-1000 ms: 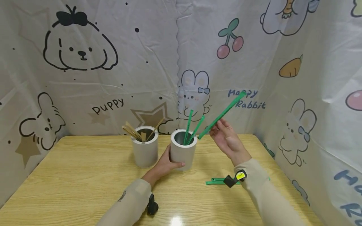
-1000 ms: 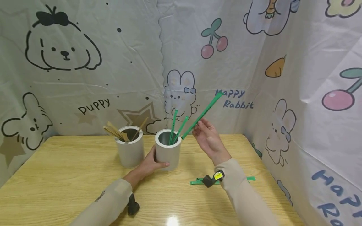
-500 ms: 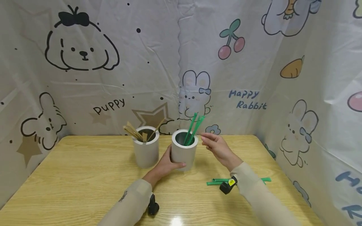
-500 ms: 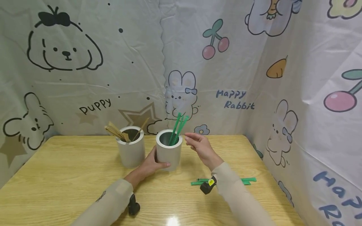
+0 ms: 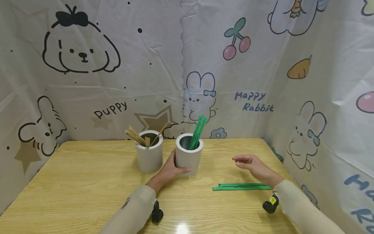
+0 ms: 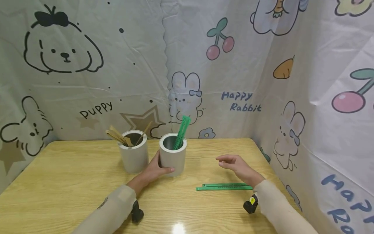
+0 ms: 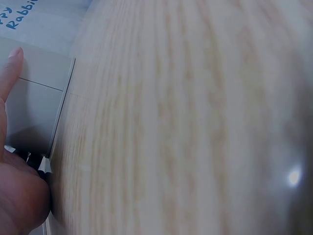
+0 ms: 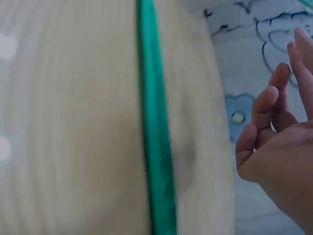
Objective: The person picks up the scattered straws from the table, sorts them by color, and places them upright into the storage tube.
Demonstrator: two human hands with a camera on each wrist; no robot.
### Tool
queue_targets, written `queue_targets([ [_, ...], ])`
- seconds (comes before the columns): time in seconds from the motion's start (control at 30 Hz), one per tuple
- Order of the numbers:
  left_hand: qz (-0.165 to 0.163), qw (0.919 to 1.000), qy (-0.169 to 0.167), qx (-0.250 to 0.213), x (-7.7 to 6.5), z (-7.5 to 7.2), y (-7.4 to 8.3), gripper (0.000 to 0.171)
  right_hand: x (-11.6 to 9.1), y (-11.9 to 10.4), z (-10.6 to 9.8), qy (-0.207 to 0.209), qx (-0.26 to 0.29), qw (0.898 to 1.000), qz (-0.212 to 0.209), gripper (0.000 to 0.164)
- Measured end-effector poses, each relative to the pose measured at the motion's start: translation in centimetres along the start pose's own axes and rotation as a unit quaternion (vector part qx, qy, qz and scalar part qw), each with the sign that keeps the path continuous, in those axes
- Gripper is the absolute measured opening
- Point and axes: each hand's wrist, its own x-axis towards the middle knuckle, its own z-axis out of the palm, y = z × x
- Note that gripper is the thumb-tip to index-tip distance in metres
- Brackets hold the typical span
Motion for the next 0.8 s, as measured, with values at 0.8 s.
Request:
queue_targets([
  [0.8, -0.008, 0.9999, 0.001, 0.011, 0.0, 0.1, 0.1, 0.109, -2.7, 5.5, -2.8, -0.100, -0.110, 0.982, -0.116, 0.020],
])
